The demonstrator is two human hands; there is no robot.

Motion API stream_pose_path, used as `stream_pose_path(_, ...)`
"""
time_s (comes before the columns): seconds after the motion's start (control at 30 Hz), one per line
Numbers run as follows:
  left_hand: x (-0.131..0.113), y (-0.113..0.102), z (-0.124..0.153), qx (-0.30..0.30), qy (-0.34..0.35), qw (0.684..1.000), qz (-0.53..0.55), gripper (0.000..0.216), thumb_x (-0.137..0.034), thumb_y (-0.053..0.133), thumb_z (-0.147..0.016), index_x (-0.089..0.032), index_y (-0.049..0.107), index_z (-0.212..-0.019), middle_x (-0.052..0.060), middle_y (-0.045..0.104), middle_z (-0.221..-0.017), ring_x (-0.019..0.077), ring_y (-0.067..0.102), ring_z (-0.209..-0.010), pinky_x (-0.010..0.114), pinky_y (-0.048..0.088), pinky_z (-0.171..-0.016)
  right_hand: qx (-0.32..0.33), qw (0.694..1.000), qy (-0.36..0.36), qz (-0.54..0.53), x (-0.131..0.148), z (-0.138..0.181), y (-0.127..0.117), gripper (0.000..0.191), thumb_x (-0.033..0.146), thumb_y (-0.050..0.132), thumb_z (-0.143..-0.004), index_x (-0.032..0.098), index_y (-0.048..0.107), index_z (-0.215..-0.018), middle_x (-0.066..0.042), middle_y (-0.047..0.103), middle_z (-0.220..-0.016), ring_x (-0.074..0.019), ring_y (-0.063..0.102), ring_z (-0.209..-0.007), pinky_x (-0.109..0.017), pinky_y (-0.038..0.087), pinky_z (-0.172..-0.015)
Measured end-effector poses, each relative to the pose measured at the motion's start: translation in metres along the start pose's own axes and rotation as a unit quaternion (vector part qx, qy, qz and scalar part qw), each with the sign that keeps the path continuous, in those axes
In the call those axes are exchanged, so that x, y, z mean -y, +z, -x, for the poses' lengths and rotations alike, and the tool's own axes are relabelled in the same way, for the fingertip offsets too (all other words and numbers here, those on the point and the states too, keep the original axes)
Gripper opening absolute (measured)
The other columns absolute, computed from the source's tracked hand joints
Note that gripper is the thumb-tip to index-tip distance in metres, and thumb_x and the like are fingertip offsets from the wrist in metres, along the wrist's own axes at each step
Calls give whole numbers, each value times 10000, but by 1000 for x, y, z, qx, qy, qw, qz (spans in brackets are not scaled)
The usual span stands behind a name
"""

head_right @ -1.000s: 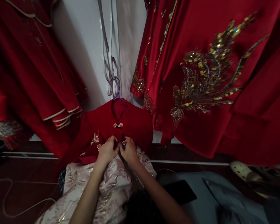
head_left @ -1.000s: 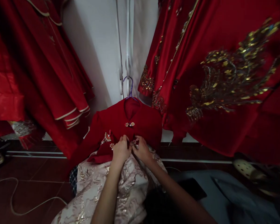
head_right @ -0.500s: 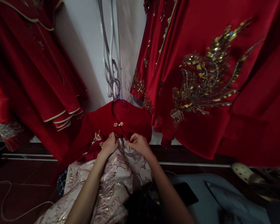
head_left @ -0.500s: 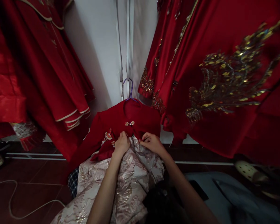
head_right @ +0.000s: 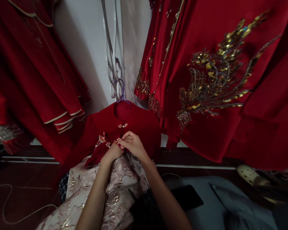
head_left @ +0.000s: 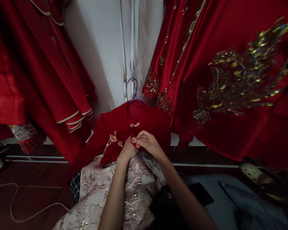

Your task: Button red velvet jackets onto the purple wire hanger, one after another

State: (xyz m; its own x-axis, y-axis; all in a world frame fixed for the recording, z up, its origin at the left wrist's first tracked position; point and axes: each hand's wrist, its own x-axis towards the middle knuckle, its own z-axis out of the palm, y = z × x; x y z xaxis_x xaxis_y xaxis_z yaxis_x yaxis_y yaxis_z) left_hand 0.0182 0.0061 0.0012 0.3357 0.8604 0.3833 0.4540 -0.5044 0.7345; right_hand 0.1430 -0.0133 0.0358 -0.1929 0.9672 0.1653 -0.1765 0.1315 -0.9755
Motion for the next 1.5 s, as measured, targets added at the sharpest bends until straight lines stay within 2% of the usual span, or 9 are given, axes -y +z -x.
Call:
stream_pose_path(0.07,-4,-20,18,36,22,999,16,184,-171,472,-778,-159,614,-895,88,654,-927,188,599,-899,324,463,-843,-32,999,4,5,-8,-3,-3,305,340,729,-605,188,490,-716,43,602,-601,-81,567,-503,-208,476,-513)
stream_pose_path(0.13,-1,-44,31,17,19,998,52,231,-216,471,-809,-177,607,-992,70,655,-973,172,602,-924,316,466,-862,-61,998,3,3,-11,-4,-4,312,351,730,-602,188,504,-744,28,623,-644,-88,579,-528,-216,488,-525)
stream_pose_path(0.27,30,-72,35,-257,-51,965,13,224,-220,526,-762,-185,589,-974,63,628,-966,161,605,-866,318,488,-812,-62,998,-20,24,-9,-8,6,299,347,714,-627,187,560,-828,-3,657,-733,-119,624,-648,-237,517,-589)
stream_pose_path(0.33,49,-70,30,-317,-80,945,14,268,-195,573,-696,-178,555,-963,58,603,-950,146,602,-821,305,498,-776,-31,996,-49,70,-9,-15,17,270,347,693,-654,179,602,-845,-29,676,-778,-139,641,-733,-259,523,-663)
stream_pose_path(0.53,69,-43,23,-296,-131,939,114,300,-196,613,-643,-164,488,-914,16,586,-785,119,602,-714,274,514,-708,-16,982,-120,142,-33,-46,40,264,350,671,-684,163,647,-867,-63,697,-839,-159,656,-775,-286,521,-737)
stream_pose_path(0.7,65,-43,23,-322,-121,923,173,249,-193,600,-643,-133,554,-881,59,646,-806,131,631,-723,280,528,-713,-36,976,-132,170,-54,-59,44,229,316,668,-689,163,647,-859,-56,692,-813,-144,650,-716,-269,528,-688)
stream_pose_path(0.87,56,-45,23,-321,-108,911,233,316,-242,637,-656,-102,617,-938,113,679,-947,173,653,-857,338,516,-838,-22,973,-134,185,-54,-59,47,210,298,646,-712,167,645,-876,-42,687,-805,-138,649,-710,-260,529,-684)
stream_pose_path(1.07,51,-43,25,-327,-107,910,233,345,-281,658,-669,-97,654,-962,110,691,-969,188,658,-874,347,514,-862,-84,955,-172,226,-51,-46,59,154,278,554,-795,210,621,-916,-29,679,-877,-136,636,-768,-250,520,-693)
stream_pose_path(1.5,56,-48,25,-307,-106,928,180,282,-300,671,-648,-114,674,-860,90,705,-862,179,668,-775,338,537,-795,-105,945,-155,267,-55,-41,59,173,321,518,-814,229,623,-916,-32,660,-917,-150,612,-777,-274,521,-701)
